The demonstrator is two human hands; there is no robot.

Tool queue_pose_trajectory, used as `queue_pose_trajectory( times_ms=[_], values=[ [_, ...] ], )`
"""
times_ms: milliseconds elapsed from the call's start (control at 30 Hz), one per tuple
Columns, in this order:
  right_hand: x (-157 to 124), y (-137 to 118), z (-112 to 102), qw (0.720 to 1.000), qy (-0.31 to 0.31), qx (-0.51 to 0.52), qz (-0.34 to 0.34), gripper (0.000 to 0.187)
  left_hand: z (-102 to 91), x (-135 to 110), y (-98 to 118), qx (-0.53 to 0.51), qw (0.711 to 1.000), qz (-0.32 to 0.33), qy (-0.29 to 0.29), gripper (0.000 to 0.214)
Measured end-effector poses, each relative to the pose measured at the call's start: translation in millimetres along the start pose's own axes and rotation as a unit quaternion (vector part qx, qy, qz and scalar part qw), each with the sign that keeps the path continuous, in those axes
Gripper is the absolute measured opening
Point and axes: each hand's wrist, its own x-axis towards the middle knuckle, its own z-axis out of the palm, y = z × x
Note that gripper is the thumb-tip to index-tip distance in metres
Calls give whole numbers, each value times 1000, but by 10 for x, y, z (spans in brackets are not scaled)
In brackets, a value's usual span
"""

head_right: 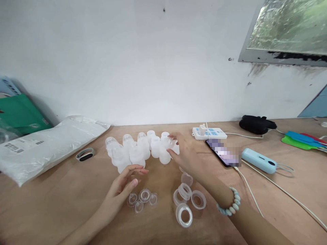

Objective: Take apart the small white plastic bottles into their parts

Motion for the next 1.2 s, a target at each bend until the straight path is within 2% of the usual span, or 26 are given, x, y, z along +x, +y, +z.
queue_pose_trajectory(
  times_ms=[67,233,400,533,667,767,900,1000,1200],
  values=[
    [120,51,7,998,-33,-56,-5,32,1,4,-3,7,1000,6,3,32],
    [247,35,83,990,-97,-106,-19,29,-6,-7,-19,17,1000,13,3,27],
    [214,-40,117,982,-124,-141,-26,31,-6,-29,2,24,999,22,1,26],
    [113,-133,103,981,-134,-135,-30,29,14,-20,28,31,1000,3,-2,26],
    [-47,-291,77,985,-151,-82,-30,32,37,-21,9,60,998,8,-4,24],
    [-150,-440,57,985,-172,-5,-19,31,51,-14,-34,87,996,20,-10,32],
    [-227,-569,96,977,-191,87,-32,28,95,33,-100,56,996,30,-68,50],
    [-277,-563,178,977,-164,135,-24,30,145,81,-151,32,994,13,-104,49],
    [-377,-496,234,978,-105,179,-37,28,200,120,-184,4,997,18,-74,38]
  ],
)
